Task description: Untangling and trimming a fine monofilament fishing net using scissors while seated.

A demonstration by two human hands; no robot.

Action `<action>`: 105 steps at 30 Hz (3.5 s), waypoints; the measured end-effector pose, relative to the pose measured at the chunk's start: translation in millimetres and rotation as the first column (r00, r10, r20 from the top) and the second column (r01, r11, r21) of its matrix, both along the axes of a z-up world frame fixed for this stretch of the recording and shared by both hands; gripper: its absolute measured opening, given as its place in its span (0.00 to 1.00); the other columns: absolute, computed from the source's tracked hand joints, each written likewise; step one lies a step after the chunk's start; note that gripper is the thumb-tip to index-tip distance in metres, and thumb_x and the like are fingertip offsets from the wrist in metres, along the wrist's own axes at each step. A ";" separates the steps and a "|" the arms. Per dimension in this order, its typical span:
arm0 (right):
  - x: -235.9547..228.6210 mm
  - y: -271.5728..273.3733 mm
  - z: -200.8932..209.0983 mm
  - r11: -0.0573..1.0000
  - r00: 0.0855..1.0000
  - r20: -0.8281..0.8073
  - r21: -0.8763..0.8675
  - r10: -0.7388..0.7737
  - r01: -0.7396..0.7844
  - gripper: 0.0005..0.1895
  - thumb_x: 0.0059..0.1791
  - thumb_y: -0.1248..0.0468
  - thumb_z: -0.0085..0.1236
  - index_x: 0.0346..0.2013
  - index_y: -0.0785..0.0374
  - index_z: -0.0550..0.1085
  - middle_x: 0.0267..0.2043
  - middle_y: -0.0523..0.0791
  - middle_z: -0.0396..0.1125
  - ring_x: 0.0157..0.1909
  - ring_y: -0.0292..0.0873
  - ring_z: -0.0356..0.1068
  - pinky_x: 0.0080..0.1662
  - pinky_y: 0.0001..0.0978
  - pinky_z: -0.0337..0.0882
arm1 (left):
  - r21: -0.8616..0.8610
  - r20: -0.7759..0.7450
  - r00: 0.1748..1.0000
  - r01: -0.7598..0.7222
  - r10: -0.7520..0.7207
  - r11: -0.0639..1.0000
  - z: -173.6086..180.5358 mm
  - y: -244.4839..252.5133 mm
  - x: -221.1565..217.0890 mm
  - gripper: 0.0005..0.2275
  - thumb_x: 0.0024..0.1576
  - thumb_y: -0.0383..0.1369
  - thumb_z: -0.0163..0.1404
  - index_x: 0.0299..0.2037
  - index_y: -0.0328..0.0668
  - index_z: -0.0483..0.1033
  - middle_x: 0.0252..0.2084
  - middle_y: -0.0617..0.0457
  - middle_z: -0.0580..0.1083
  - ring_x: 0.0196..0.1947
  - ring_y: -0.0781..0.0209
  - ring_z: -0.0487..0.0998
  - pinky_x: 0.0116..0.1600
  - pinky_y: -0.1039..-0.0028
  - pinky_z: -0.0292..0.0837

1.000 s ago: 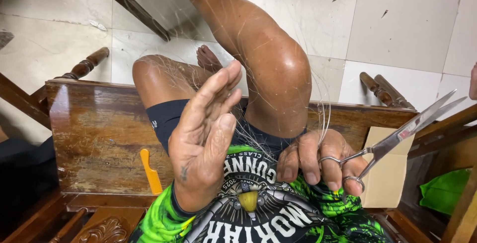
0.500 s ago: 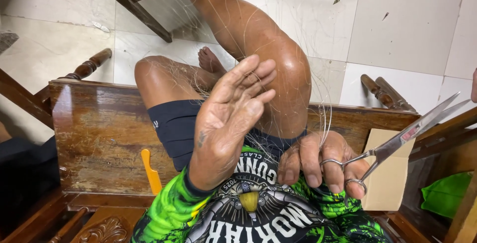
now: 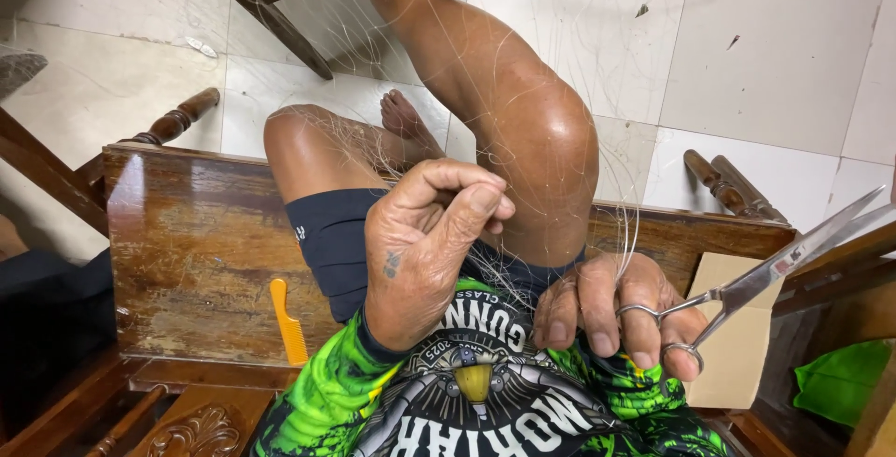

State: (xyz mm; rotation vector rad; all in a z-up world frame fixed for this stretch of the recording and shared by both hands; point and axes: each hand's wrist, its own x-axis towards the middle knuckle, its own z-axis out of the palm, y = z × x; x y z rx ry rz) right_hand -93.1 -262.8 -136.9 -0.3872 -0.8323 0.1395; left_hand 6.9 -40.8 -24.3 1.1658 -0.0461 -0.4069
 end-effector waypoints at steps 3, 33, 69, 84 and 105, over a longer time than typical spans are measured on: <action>2.5 1.0 0.9 1.000 1.000 0.027 0.010 -0.001 0.000 0.17 0.61 0.52 0.77 0.54 0.62 0.90 0.68 0.52 0.77 0.78 0.68 0.75 0.72 0.73 0.81 | 0.017 0.030 1.000 -0.006 0.005 1.000 2.6 4.5 -1.5 0.05 0.77 0.30 0.61 0.52 0.35 0.85 0.43 0.45 0.86 0.44 0.61 0.89 0.50 0.73 0.91; -5.7 12.6 5.2 0.999 0.997 -0.060 -0.015 -0.047 0.047 0.16 0.63 0.51 0.79 0.49 0.61 0.88 0.62 0.52 0.77 0.76 0.69 0.77 0.75 0.67 0.80 | -0.168 -0.016 0.981 0.188 -0.193 0.968 12.7 14.9 12.2 0.32 0.79 0.38 0.53 0.89 0.27 0.61 0.88 0.28 0.71 0.87 0.33 0.77 0.84 0.54 0.81; -6.7 10.2 16.6 1.000 0.995 -0.093 -0.005 -0.023 0.023 0.15 0.63 0.52 0.78 0.51 0.61 0.89 0.62 0.52 0.78 0.74 0.68 0.78 0.73 0.71 0.82 | -0.548 -0.221 0.896 0.213 -0.385 0.809 23.4 15.4 22.3 0.33 0.81 0.33 0.45 0.92 0.23 0.51 0.95 0.23 0.58 0.95 0.28 0.61 0.97 0.46 0.62; -4.6 2.9 1.0 0.998 1.000 -0.020 0.057 -0.017 0.018 0.19 0.61 0.51 0.78 0.58 0.62 0.91 0.67 0.52 0.77 0.77 0.68 0.75 0.71 0.72 0.82 | -0.785 -0.242 0.913 0.014 -0.328 0.620 9.1 30.2 31.8 0.37 0.79 0.55 0.29 0.99 0.60 0.37 0.93 0.16 0.54 0.92 0.03 0.57 0.90 0.14 0.62; -7.9 0.7 3.2 0.998 0.994 -0.089 0.010 -0.055 0.057 0.15 0.62 0.52 0.76 0.52 0.61 0.90 0.62 0.51 0.77 0.76 0.68 0.76 0.72 0.69 0.81 | -0.625 -0.049 0.989 0.080 -0.142 0.777 -13.6 38.5 11.3 0.32 0.82 0.25 0.58 0.94 0.33 0.57 0.69 0.20 0.83 0.60 0.29 0.93 0.67 0.50 0.95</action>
